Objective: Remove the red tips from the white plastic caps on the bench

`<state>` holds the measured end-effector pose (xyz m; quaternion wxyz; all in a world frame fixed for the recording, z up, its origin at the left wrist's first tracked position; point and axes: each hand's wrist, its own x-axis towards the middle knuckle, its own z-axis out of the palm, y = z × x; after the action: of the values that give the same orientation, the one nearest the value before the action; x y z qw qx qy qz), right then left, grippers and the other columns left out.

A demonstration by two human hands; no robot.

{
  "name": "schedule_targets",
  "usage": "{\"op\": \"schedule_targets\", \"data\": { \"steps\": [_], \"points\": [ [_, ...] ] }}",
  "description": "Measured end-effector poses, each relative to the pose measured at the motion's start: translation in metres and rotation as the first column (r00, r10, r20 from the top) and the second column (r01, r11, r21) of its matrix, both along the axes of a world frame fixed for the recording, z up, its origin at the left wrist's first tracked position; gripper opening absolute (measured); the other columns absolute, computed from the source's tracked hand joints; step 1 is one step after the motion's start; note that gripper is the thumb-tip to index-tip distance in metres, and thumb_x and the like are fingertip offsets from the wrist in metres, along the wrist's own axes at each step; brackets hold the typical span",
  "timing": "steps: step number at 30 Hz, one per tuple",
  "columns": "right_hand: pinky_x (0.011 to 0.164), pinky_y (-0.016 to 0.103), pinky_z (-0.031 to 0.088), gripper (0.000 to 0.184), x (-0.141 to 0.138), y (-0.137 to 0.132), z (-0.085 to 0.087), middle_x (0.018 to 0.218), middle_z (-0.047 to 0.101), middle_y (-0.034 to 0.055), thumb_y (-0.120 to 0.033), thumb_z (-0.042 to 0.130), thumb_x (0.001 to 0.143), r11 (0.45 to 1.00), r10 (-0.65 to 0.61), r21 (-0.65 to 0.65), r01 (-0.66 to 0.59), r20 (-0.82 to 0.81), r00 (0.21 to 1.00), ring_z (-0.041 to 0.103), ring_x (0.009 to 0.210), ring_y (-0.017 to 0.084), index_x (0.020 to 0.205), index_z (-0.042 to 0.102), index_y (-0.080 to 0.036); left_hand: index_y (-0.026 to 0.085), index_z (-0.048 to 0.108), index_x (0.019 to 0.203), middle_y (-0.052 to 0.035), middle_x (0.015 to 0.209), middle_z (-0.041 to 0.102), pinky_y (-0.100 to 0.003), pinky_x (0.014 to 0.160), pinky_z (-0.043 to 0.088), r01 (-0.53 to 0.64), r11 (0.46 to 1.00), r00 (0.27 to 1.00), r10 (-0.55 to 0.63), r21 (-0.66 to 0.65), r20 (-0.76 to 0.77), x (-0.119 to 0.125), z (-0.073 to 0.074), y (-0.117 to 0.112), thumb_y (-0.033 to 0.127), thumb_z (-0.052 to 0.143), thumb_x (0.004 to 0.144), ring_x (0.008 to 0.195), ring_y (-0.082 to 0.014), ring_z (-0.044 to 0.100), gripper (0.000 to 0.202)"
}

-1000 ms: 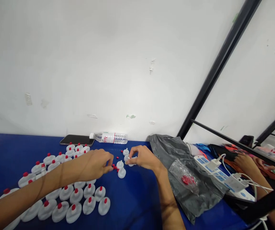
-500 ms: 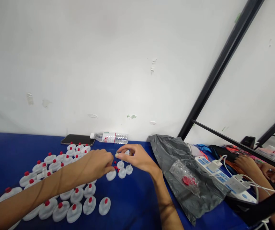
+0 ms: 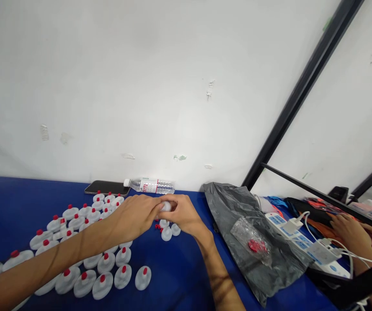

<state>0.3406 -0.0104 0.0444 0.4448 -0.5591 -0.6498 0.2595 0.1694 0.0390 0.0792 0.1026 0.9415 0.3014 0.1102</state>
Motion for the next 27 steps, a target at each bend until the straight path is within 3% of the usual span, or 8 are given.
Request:
{"op": "schedule_targets", "data": {
  "steps": [5, 8, 12, 17, 19, 21, 24, 27],
  "points": [
    [0.065, 0.025, 0.048, 0.020, -0.003, 0.004, -0.002, 0.080, 0.074, -0.0015, -0.025, 0.073, 0.077, 0.979, -0.119, 0.178, 0.095, 0.128, 0.985, 0.061, 0.068, 0.014, 0.095, 0.080, -0.021, 0.017, 0.070, 0.089, -0.0078, 0.085, 0.073, -0.037, 0.075, 0.049, -0.024, 0.986, 0.993, 0.043, -0.166, 0.113, 0.002, -0.004, 0.014, 0.024, 0.036, 0.106, 0.081, -0.0240, 0.068, 0.040],
    [0.065, 0.026, 0.048, 0.021, -0.003, 0.007, -0.005, 0.080, 0.073, -0.0022, -0.027, 0.073, 0.081, 0.966, -0.174, 0.217, 0.139, 0.155, 0.972, 0.061, 0.066, 0.014, 0.101, 0.077, -0.023, 0.016, 0.067, 0.087, 0.0005, 0.075, 0.065, -0.031, 0.065, 0.051, -0.003, 0.955, 0.990, 0.045, -0.298, 0.134, 0.006, -0.011, 0.028, 0.036, 0.046, 0.108, 0.066, -0.0155, 0.062, 0.036],
    [0.062, 0.024, 0.046, 0.022, 0.002, 0.010, -0.010, 0.075, 0.068, -0.0053, -0.030, 0.076, 0.083, 0.956, -0.192, 0.259, 0.139, 0.193, 0.962, 0.059, 0.063, 0.013, 0.103, 0.069, -0.024, 0.015, 0.065, 0.093, 0.0036, 0.075, 0.062, -0.026, 0.057, 0.051, 0.014, 0.920, 0.988, 0.047, -0.391, 0.145, 0.009, -0.015, 0.037, 0.047, 0.058, 0.104, 0.058, -0.0104, 0.057, 0.035],
    [0.056, 0.021, 0.044, 0.025, 0.009, 0.007, -0.008, 0.066, 0.062, -0.0089, -0.029, 0.079, 0.082, 0.962, -0.163, 0.243, 0.120, 0.163, 0.973, 0.056, 0.059, 0.012, 0.102, 0.065, -0.025, 0.020, 0.058, 0.071, 0.0024, 0.061, 0.054, -0.030, 0.058, 0.041, 0.008, 0.964, 0.983, 0.042, -0.267, 0.181, 0.007, -0.009, 0.030, 0.034, 0.041, 0.107, 0.057, -0.0160, 0.054, 0.042],
    [0.053, 0.020, 0.042, 0.028, 0.011, 0.005, -0.006, 0.058, 0.058, -0.0109, -0.027, 0.081, 0.079, 0.964, -0.178, 0.226, 0.140, 0.157, 0.972, 0.054, 0.053, 0.011, 0.103, 0.067, -0.025, 0.021, 0.061, 0.076, -0.0030, 0.069, 0.062, -0.034, 0.064, 0.038, -0.022, 0.986, 0.978, 0.055, -0.163, 0.203, 0.005, -0.009, 0.026, 0.032, 0.039, 0.104, 0.068, -0.0224, 0.059, 0.038],
    [0.051, 0.020, 0.042, 0.029, 0.010, 0.005, -0.007, 0.055, 0.056, -0.0118, -0.023, 0.079, 0.078, 0.961, -0.193, 0.227, 0.156, 0.154, 0.969, 0.052, 0.049, 0.010, 0.106, 0.070, -0.025, 0.021, 0.066, 0.092, -0.0084, 0.084, 0.068, -0.036, 0.069, 0.039, -0.038, 0.996, 0.975, 0.054, -0.079, 0.214, 0.004, -0.011, 0.022, 0.033, 0.040, 0.101, 0.080, -0.0283, 0.063, 0.029],
    [0.054, 0.020, 0.046, 0.029, 0.007, 0.008, -0.010, 0.060, 0.065, -0.0089, -0.021, 0.076, 0.080, 0.954, -0.196, 0.257, 0.154, 0.148, 0.969, 0.058, 0.052, 0.011, 0.109, 0.075, -0.024, 0.021, 0.065, 0.103, -0.0102, 0.088, 0.070, -0.037, 0.071, 0.039, -0.027, 0.999, 0.977, 0.035, -0.041, 0.212, 0.005, -0.016, 0.019, 0.033, 0.039, 0.100, 0.081, -0.0303, 0.064, 0.029],
    [0.065, 0.022, 0.054, 0.025, 0.010, 0.009, -0.011, 0.076, 0.076, -0.0038, -0.028, 0.077, 0.082, 0.952, -0.178, 0.280, 0.128, 0.161, 0.971, 0.069, 0.065, 0.014, 0.107, 0.079, -0.024, 0.023, 0.061, 0.085, -0.0055, 0.077, 0.066, -0.036, 0.068, 0.038, -0.018, 0.996, 0.974, 0.038, -0.090, 0.224, 0.006, -0.014, 0.021, 0.034, 0.035, 0.101, 0.073, -0.0258, 0.061, 0.032]
  ]
}}
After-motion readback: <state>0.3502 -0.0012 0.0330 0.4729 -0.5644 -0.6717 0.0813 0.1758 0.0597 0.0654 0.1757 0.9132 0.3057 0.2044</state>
